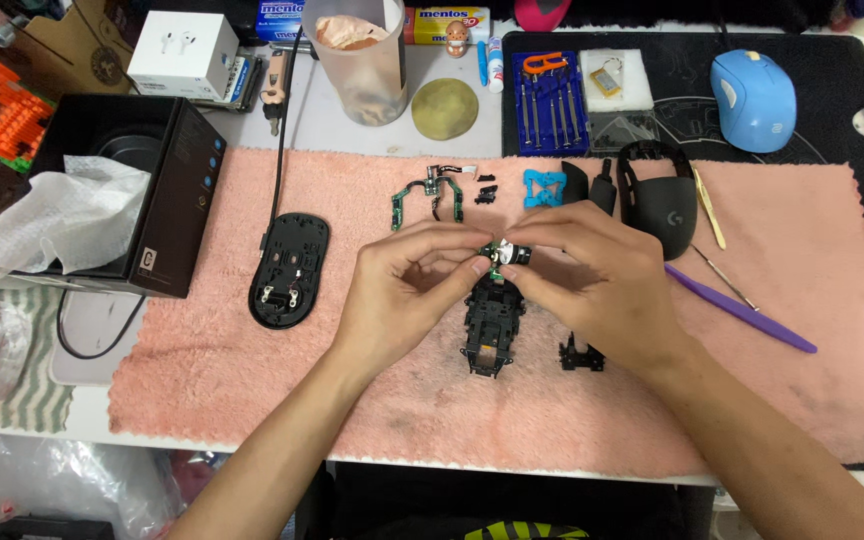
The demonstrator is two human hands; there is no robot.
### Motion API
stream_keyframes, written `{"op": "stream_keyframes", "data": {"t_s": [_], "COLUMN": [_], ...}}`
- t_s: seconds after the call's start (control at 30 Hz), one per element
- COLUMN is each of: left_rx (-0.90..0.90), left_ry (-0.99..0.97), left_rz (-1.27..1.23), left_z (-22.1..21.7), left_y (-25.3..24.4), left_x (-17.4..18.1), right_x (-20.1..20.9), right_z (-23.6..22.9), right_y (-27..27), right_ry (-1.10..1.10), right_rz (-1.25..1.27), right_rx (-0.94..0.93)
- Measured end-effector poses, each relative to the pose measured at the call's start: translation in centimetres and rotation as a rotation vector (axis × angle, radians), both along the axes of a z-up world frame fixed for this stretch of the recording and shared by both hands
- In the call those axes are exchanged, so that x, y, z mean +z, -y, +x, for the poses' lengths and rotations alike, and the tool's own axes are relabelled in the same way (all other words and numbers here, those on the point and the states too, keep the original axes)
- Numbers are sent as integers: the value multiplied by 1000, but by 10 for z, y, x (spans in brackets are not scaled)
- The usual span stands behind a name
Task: The person assembles a disassembled computer mouse by inserting a scroll wheel into the internal frame, then uses a small screwdriver to tighten screws on the scroll wheel assembly. The person repeatedly adjusts and secures the scroll wheel mechanism while holding the mouse chassis.
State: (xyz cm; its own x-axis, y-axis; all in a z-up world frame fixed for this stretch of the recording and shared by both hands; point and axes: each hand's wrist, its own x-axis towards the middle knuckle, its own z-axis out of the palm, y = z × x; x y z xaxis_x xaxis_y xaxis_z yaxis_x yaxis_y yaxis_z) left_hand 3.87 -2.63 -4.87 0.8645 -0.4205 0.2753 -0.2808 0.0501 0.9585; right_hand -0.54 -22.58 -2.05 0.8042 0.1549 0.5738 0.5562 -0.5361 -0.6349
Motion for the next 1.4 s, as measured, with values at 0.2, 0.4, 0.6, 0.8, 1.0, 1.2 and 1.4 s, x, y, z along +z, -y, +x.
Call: {"op": "stream_keyframes", "data": {"t_s": [0.2,0.4,0.6,0.8,1.0,1.2,1.4], "left_rx": [-2,-34,-30,-66,-72,-64,-64], "left_ry": [-68,-145,-228,-233,-249,-236,-192], "left_rz": [-21,-81,-124,-177,-158,-151,-140], "left_z": [-1,-1,0,2,1,2,1], "left_y": [2,3,3,2,1,1,1], "left_x": [-2,-5,-11,-18,-13,-14,-12], "right_x": [2,0,5,2,6,-4,1], "right_z": [0,0,-1,0,-1,1,-1], "right_y": [1,0,-2,0,-1,3,1], "right_ry": [-5,24,3,15,19,12,2], "right_rz": [11,1,-9,15,2,37,30], "right_rx": [18,-4,40,68,72,99,72]}}
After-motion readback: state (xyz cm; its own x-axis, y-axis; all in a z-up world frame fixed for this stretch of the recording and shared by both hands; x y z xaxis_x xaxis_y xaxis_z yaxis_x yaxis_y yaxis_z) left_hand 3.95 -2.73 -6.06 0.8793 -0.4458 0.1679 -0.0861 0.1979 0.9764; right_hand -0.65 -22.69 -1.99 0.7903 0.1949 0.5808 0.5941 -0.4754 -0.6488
